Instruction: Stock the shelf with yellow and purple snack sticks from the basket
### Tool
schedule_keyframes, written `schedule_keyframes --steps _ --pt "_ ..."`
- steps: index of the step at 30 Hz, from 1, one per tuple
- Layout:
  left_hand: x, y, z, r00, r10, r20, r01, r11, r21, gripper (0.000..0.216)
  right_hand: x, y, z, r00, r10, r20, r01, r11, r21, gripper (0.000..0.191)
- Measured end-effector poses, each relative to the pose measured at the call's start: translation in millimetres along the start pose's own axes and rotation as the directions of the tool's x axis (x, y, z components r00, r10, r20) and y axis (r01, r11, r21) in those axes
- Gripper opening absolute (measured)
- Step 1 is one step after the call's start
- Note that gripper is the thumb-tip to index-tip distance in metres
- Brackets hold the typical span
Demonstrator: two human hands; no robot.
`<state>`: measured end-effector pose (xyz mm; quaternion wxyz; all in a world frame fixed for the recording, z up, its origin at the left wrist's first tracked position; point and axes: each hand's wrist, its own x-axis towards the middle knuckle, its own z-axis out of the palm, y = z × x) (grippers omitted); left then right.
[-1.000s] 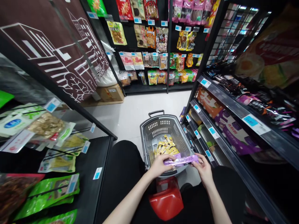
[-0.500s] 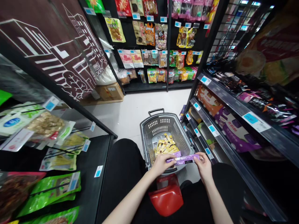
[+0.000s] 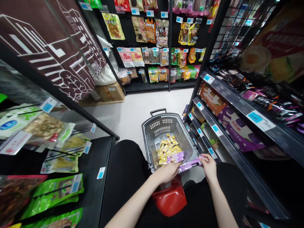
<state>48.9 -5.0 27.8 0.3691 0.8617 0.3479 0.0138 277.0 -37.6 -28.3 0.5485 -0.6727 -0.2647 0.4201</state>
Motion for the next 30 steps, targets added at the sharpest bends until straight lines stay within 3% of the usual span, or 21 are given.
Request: schedule_keyframes --steps 5,10,13,18,21,24,27,30 --pt "-0.4 5.3 5.1 0.999 -0.027 0.047 0.029 0.999 -0.040 0.046 4.6 4.4 -6.2 0.996 0.081 -0.041 -0.079 0.996 0.045 0.034" --pt "0.1 4.3 2.9 1.000 0.008 0.017 0.000 0.911 -0.411 0.037 6.9 1.5 -9.5 0.996 0.091 -0.008 -0.090 0.996 0.023 0.036" --pt "3.5 3.2 6.5 0.997 -0.046 0.062 0.074 0.802 -0.593 0.035 3.8 -1.6 -4.4 0.997 0.035 0.066 -0.036 0.999 0.014 0.044" --pt "15.8 -0.4 23.6 0.996 -0.085 -0.005 0.064 0.791 -0.609 0.021 -16.6 -4.6 22.4 0.961 -0.006 0.275 -0.026 0.993 0.113 0.062" --pt "22.4 -1.3 32.5 0.988 -0.142 -0.058 0.073 0.766 -0.639 0.019 -27.7 -5.9 37.3 0.936 0.001 0.353 -0.034 0.996 0.087 0.052" --pt "24.0 -1.0 33.6 0.983 -0.167 -0.077 0.075 0.748 -0.659 0.018 -28.4 -3.9 41.2 0.940 0.001 0.341 -0.013 0.999 0.032 0.035" --pt "20.2 -1.1 28.3 0.990 -0.143 0.020 0.116 0.705 -0.700 0.021 -20.1 2.4 34.1 0.960 0.020 0.278 -0.014 1.000 -0.023 0.034" --pt "13.6 -2.2 20.3 0.973 -0.060 0.221 0.218 0.538 -0.814 0.029 -10.3 6.8 22.1 0.985 0.031 0.168 -0.028 0.999 -0.021 0.038"
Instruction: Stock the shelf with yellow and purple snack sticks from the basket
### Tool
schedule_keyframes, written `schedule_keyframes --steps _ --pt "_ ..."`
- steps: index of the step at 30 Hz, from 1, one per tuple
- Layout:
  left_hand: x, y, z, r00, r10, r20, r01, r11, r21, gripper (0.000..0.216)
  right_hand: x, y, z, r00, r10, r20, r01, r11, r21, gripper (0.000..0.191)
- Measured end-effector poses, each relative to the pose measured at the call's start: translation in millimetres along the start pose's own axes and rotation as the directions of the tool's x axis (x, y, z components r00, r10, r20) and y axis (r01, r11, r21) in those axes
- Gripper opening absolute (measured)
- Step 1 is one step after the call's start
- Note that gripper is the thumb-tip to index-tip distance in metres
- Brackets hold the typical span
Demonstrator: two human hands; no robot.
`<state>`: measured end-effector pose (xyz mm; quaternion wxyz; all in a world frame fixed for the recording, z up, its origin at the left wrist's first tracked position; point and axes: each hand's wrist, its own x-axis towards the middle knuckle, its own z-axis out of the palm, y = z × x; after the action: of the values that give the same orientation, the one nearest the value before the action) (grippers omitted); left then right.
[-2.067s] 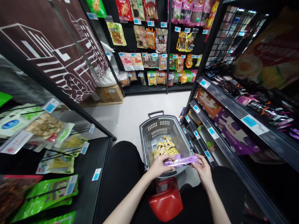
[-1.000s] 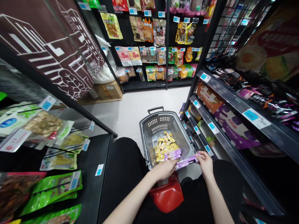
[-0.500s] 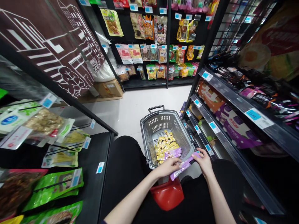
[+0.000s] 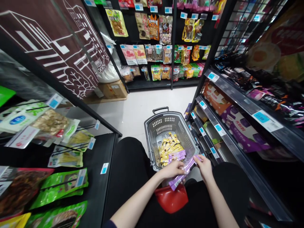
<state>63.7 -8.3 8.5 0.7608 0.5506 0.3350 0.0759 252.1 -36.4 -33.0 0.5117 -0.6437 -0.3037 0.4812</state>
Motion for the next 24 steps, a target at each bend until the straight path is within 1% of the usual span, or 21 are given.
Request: schedule_keyframes --steps 1,3,7,9,11,14,16,18,19,21,22,24 --pt "-2.7 1.8 -2.0 0.999 -0.023 0.046 0.026 0.998 -0.063 0.032 1.7 -0.1 -4.2 0.999 0.010 -0.034 -0.009 1.000 0.020 0.039" --pt "-7.2 5.6 -6.5 0.996 -0.024 0.085 0.035 0.991 -0.128 0.035 3.3 -2.8 -10.7 0.996 0.034 -0.086 -0.028 0.997 0.071 0.039" --pt "-12.1 10.9 -17.4 0.994 0.033 0.107 -0.018 0.990 -0.138 0.038 2.1 -11.4 -15.4 0.987 0.059 -0.149 -0.036 0.988 0.148 0.040" --pt "-13.6 10.6 -22.2 0.992 0.063 0.111 -0.049 0.990 -0.130 0.045 0.9 -14.7 -15.2 0.986 0.056 -0.156 -0.028 0.984 0.173 0.039" --pt "-15.4 9.5 -25.6 0.989 0.096 0.117 -0.080 0.987 -0.138 0.050 0.2 -17.2 -15.2 0.989 0.054 -0.138 -0.026 0.981 0.194 0.037" --pt "-17.9 9.8 -27.7 0.988 0.117 0.103 -0.092 0.971 -0.221 0.051 0.2 -20.7 -17.2 0.992 0.065 -0.105 -0.040 0.974 0.224 0.035" --pt "-18.1 11.4 -28.5 0.993 0.117 0.021 -0.104 0.944 -0.312 0.048 0.7 -22.9 -19.4 0.994 0.076 -0.083 -0.053 0.968 0.244 0.038" --pt "-16.2 12.9 -30.0 0.987 0.092 -0.132 -0.136 0.914 -0.381 0.041 1.0 -24.8 -21.2 0.995 0.082 -0.049 -0.066 0.964 0.259 0.042" --pt "-14.6 13.2 -31.1 0.974 0.069 -0.215 -0.153 0.903 -0.403 0.038 0.9 -25.6 -21.7 0.996 0.081 -0.031 -0.070 0.962 0.263 0.042" --pt "-11.3 13.0 -33.9 0.934 0.015 -0.357 -0.179 0.884 -0.432 0.033 -0.1 -27.6 -21.9 0.998 0.064 -0.005 -0.060 0.962 0.266 0.037" --pt "-10.0 12.7 -35.5 0.913 -0.013 -0.407 -0.188 0.872 -0.452 0.031 -1.0 -28.7 -21.7 0.999 0.049 0.002 -0.048 0.963 0.267 0.035" --pt "-9.2 12.4 -38.7 0.886 -0.042 -0.463 -0.225 0.832 -0.507 0.028 -3.2 -31.2 -20.9 0.999 0.011 0.043 -0.023 0.961 0.277 0.037"
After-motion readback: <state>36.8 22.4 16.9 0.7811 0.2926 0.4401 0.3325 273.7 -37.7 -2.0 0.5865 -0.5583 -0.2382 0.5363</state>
